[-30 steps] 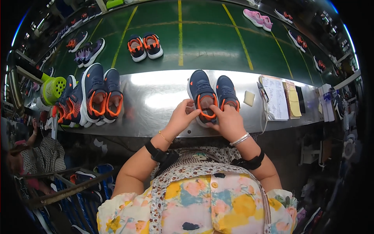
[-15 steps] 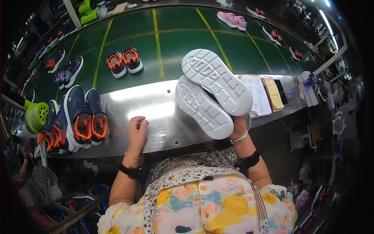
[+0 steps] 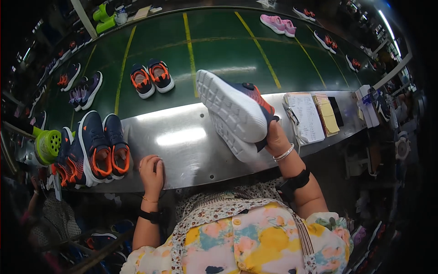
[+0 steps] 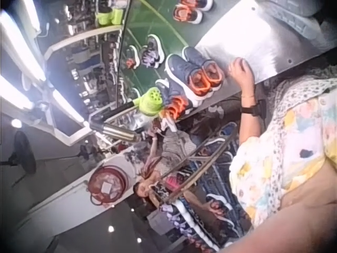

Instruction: Inspecting manufactured shoes for quality, checking pairs, documenting on a ledger, and placing them on storage racks.

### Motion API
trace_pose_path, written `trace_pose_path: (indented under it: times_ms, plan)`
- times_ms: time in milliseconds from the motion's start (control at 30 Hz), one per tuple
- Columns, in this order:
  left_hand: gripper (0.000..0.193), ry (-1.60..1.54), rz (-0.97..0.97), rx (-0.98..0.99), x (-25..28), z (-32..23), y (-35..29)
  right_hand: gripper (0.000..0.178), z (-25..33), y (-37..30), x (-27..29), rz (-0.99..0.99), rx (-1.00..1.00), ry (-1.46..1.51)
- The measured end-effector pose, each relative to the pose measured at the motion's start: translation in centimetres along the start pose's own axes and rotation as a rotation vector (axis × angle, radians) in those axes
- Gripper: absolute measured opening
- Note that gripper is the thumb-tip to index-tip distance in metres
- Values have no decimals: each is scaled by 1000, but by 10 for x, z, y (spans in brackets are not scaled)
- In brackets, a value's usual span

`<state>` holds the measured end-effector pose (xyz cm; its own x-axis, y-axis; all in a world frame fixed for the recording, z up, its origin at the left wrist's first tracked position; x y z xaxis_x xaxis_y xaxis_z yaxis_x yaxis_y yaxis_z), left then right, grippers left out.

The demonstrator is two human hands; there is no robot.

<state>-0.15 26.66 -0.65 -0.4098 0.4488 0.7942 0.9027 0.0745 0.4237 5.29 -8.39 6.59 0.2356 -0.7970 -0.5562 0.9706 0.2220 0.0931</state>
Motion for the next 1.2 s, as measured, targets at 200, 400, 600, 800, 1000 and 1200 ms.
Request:
trace_pose_path:
  times_ms: [200,400,600,800,1000,1200]
  plan:
    - [5,40,2,-3,0,0,-6,48,41,94,8,272,183,-1416]
    - [9,26,36,41,-1,6,-8,52,110,196,99,-293,231,-1799]
    - [15,40,34,32,-1,10,-2,56,-12,221,14,445,145,-1595]
    - [15,-8,22,74,-5,19,-5,61,-122,250,-104,635,404,-1607]
    - [12,-37,-6,89,-5,20,-7,50,-185,287,-132,417,-1,-1849]
    - [10,-67,-11,80,-8,26,-6,48,-135,232,-131,483,-43,-1717]
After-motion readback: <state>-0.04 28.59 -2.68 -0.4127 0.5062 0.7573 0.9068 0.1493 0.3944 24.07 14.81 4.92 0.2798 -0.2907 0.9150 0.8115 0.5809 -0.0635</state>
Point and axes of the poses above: each hand's wrist, its own y-axis towards the middle knuckle, its own x-axis out of the back of the hand, z = x × y, the point moved 3 cm from there along y, towards the middle knuckle, and after that the axes turned 15 degrees about y, right-handed, at the moved point
